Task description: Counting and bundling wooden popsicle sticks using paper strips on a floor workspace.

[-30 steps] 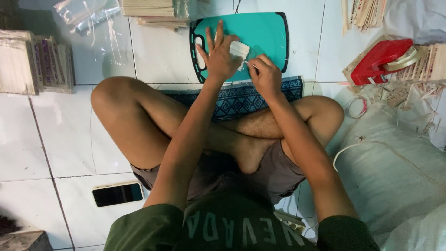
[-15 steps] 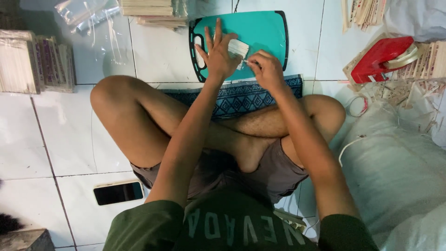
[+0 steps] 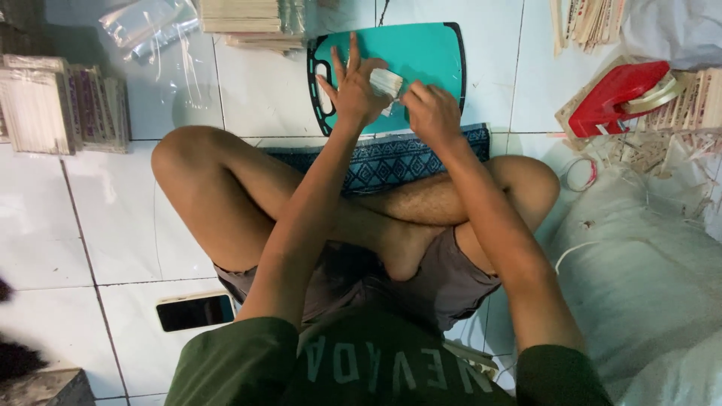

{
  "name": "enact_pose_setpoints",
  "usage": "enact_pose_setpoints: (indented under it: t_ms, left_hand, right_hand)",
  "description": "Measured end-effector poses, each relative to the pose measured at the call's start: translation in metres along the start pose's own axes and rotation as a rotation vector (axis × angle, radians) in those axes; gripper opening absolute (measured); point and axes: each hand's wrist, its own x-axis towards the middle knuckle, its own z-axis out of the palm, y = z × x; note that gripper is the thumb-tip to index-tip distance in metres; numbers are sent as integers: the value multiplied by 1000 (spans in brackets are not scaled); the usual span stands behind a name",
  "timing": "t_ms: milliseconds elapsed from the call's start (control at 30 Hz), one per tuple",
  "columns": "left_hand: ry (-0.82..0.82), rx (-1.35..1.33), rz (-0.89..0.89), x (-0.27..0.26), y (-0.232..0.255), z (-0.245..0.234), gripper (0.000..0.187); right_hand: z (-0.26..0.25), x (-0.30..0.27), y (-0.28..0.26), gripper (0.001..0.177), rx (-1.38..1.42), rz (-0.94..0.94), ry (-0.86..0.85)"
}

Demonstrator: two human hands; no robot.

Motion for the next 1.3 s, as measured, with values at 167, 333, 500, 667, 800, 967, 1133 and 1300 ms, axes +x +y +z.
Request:
enact_pose_setpoints:
  t_ms: [167, 333, 500, 667, 800, 967, 1133, 1300]
  left_hand:
    - [58, -6, 31, -3, -6, 11, 57]
    - [-6, 24, -1, -1, 3, 2, 54]
    - [25, 1, 28, -4, 1, 7, 52]
    - [-11, 18, 24, -3, 1, 7, 53]
    - [-63, 34, 2, -3, 5, -6, 55]
    - [-66, 130, 123, -6, -16, 14, 64]
    - [-61, 127, 134, -13, -6, -13, 62]
    - [128, 37, 37, -22, 5, -31, 91]
  right_hand:
    - [8, -10, -8, 13, -405, -62, 65]
    - [20, -17, -20, 15, -314, 100, 86]
    - [16, -15, -31, 20, 154, 329, 125]
    - [11, -10, -19, 16, 422, 395, 12]
    - [11, -1, -2, 20, 337, 288, -154]
    - [3, -10, -20, 22, 382, 241, 41]
    - [1, -21, -2, 13, 384, 188, -28]
    - [-14, -41, 14, 6, 534, 264, -120]
